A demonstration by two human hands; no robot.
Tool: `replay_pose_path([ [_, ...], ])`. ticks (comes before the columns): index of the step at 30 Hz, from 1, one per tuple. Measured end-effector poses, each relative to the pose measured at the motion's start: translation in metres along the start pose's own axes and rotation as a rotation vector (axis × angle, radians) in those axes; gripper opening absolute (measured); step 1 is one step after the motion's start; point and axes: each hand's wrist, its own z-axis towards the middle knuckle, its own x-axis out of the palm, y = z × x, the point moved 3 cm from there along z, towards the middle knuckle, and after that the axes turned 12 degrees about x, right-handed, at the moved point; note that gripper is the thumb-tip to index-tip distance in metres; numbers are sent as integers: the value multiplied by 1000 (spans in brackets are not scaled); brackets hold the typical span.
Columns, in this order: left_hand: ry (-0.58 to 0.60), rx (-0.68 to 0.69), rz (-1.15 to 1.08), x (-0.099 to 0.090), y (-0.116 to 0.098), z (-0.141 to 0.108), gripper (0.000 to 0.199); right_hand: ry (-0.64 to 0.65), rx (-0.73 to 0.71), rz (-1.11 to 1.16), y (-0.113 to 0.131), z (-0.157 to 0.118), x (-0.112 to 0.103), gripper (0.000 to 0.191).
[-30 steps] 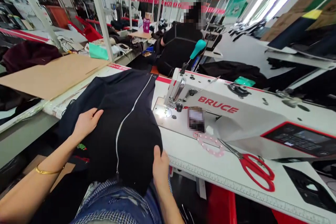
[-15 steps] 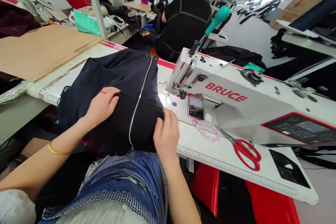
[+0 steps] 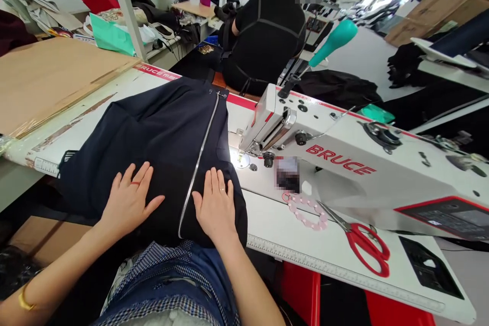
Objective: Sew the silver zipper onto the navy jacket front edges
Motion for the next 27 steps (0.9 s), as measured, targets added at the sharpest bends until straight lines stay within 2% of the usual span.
replay_pose_path([
  [3,-15,-11,6,4,6,-1,74,24,6,-12,2,4,0,56],
  [5,2,-31,12,4,13,9,74,32,-6,-15,3,16,1,56],
  [12,185,-41,-33,16,51,84,73,43,-54,43,2,97,12,54],
  [16,183,-62,-130,22,71,113,73,-3,-46,297,-1,128,14,48],
  [20,141,-62,-158,24,77,119,71,-104,14,472,-10,137,10,41],
  [24,61,-92,-193,21,79,116,70,-231,166,617,-23,132,3,62],
  [27,-42,-174,-209,13,82,112,67,-278,224,666,-27,127,-1,66],
])
